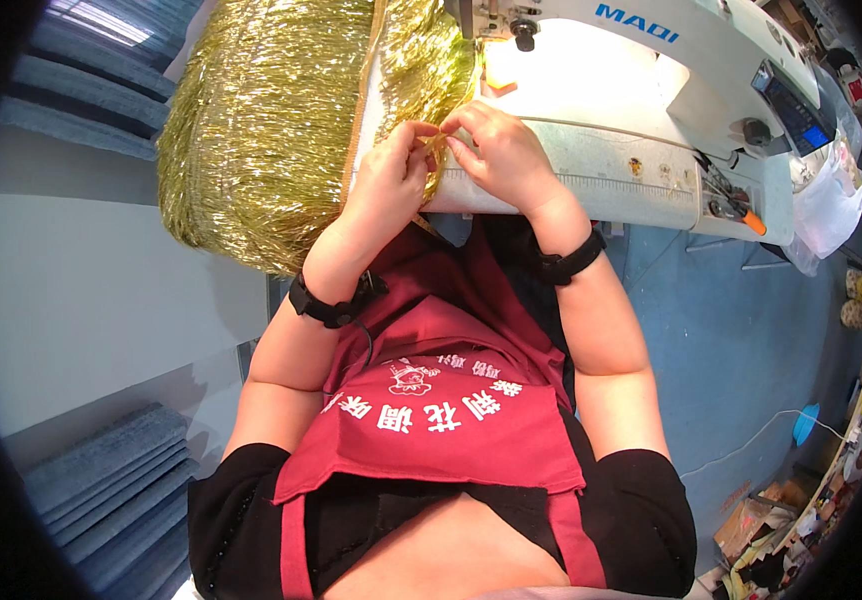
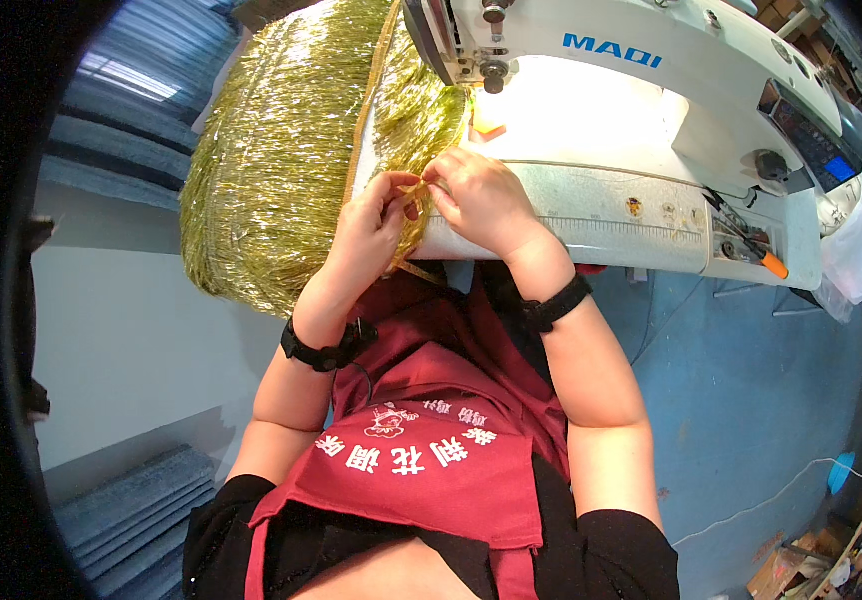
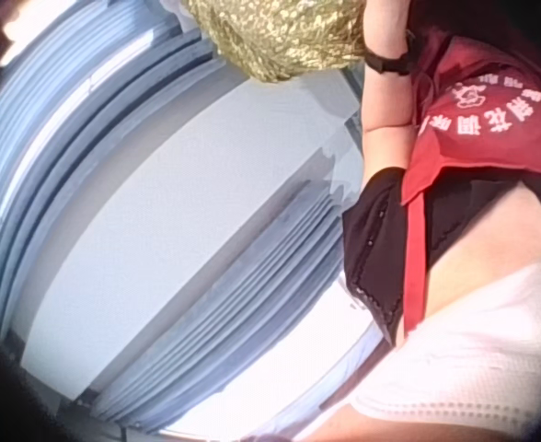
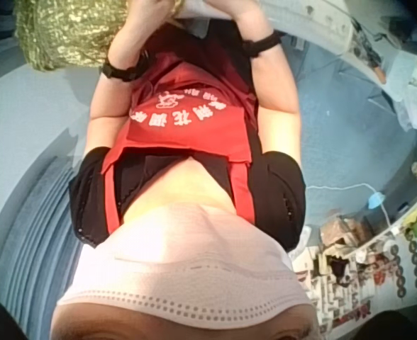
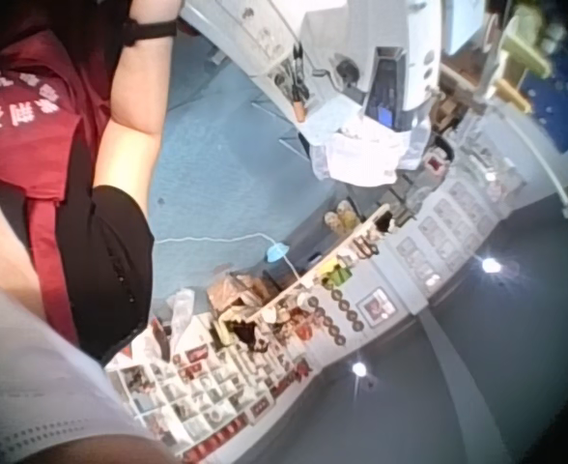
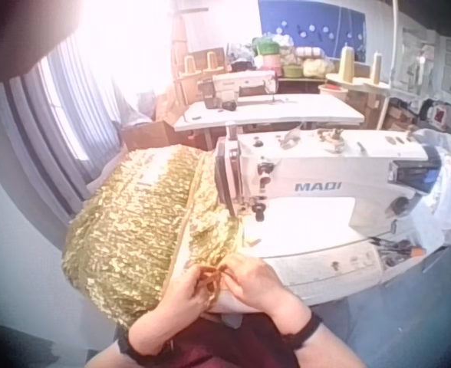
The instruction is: The person aligns a gold tinsel curtain with a gold trim on a sewing machine, measures the trim with a tape measure, and sews the trim to the curtain edge. The person repeatedly adjusts the fabric and trim to maintain alignment during sewing.
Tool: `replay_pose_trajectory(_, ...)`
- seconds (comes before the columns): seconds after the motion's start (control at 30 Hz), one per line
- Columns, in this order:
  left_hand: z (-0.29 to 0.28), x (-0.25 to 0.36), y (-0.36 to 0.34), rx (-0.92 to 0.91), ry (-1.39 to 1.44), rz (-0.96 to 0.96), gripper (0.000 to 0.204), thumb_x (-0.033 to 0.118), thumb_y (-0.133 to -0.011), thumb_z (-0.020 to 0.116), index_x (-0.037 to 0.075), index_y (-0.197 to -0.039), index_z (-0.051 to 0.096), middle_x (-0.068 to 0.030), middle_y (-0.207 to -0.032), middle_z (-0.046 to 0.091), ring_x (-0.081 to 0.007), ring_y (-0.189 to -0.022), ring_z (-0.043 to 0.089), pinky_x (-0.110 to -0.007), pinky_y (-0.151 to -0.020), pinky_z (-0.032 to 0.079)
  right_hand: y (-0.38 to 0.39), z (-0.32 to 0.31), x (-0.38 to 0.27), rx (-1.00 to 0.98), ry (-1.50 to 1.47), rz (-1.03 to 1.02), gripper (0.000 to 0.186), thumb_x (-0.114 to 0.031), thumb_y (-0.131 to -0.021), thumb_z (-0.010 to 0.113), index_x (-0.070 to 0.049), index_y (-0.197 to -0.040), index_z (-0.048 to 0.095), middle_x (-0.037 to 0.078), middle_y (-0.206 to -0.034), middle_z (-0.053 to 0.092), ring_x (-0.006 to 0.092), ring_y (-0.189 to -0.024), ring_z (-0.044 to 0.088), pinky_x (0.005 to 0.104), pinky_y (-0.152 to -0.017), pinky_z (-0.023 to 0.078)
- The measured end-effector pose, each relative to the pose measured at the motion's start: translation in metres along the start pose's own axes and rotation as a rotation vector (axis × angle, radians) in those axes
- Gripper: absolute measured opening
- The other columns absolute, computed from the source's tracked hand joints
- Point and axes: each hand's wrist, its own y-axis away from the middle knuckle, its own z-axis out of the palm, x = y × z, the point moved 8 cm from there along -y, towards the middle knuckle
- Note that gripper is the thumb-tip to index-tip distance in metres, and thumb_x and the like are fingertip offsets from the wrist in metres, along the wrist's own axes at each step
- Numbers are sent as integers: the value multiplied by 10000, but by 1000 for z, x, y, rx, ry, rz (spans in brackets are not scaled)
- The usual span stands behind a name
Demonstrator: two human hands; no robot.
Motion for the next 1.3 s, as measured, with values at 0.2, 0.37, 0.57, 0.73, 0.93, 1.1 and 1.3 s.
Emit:
replay_pose_trajectory(0.2,-6,1,-5,55,-141,79,160,17,-912,661,-4,-1071,659,-155,-861,721,-243,-759,713,-344,-699,550,2,8,0,-66,-165,-6,126,-158,-884,694,-60,-963,684,114,-943,656,339,-915,659,442,-799,547)
replay_pose_trajectory(0.37,-7,7,-4,79,-244,190,96,61,-894,712,16,-966,666,-166,-852,708,-287,-723,686,-369,-655,532,5,7,-3,-51,-135,-2,123,-158,-875,702,-70,-960,686,104,-930,650,335,-900,656,443,-798,544)
replay_pose_trajectory(0.57,-6,12,-2,98,-260,210,108,74,-873,733,16,-926,658,-146,-800,686,-268,-695,659,-363,-633,520,9,6,-2,-23,-110,-27,115,-157,-864,706,-78,-947,697,92,-935,660,318,-897,660,430,-806,543)
replay_pose_trajectory(0.73,-5,17,-2,161,-234,244,101,92,-863,738,20,-880,669,-128,-767,679,-244,-673,656,-353,-620,514,11,2,-1,36,-110,-110,116,-133,-847,717,-76,-947,701,79,-962,686,300,-893,669,407,-798,544)
replay_pose_trajectory(0.93,0,3,-5,82,-111,86,121,103,-869,743,6,-917,688,-116,-763,689,-204,-655,661,-328,-631,523,10,-3,-4,12,-142,-136,121,-103,-842,736,-63,-947,693,82,-965,698,303,-879,671,394,-781,545)
replay_pose_trajectory(1.1,3,6,-7,41,-129,72,103,92,-887,729,11,-936,688,-87,-775,680,-142,-635,627,-295,-587,489,35,-50,4,206,100,-40,98,-146,-875,713,-78,-944,707,79,-1020,723,302,-939,685,434,-851,525)
replay_pose_trajectory(1.3,10,9,-7,14,-84,108,84,69,-896,713,7,-948,693,-61,-753,645,-106,-602,550,-274,-547,429,114,-191,71,325,743,274,112,-143,-913,683,-70,-976,741,99,-1003,737,307,-894,701,405,-768,560)
